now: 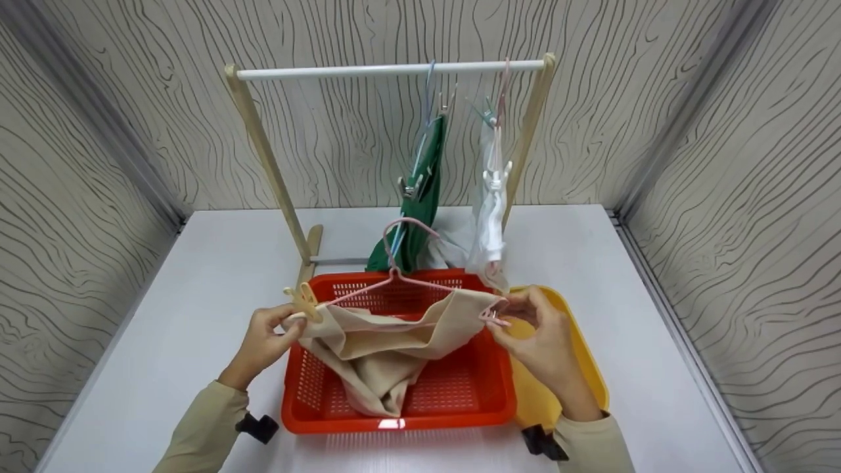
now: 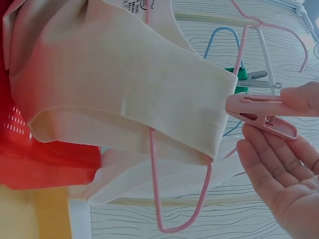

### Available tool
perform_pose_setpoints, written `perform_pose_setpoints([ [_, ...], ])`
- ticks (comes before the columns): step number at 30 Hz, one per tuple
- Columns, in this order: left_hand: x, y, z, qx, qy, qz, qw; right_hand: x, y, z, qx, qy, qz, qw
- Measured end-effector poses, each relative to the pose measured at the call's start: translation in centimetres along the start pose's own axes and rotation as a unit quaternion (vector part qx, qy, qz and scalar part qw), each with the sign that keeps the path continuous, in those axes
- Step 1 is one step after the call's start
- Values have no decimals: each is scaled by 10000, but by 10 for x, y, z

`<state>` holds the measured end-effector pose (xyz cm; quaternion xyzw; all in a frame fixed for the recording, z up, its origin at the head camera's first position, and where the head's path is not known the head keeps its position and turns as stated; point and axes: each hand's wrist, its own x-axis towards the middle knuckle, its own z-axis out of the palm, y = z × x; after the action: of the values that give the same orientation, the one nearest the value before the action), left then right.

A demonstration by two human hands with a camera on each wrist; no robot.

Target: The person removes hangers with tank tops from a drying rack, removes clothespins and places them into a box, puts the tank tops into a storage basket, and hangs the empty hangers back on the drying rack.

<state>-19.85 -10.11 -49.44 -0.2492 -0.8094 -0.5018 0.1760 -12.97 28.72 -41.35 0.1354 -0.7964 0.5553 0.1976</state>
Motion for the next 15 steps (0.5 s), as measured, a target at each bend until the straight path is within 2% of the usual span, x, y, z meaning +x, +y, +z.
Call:
perform_pose_setpoints([
  [10, 0, -2, 0, 24, 0, -122, 9999, -11, 17, -8, -669, -354, 318, 9966],
  [15, 1, 0, -1, 13, 4, -116, 9999, -17, 28, -13, -783, -461, 532, 9944],
])
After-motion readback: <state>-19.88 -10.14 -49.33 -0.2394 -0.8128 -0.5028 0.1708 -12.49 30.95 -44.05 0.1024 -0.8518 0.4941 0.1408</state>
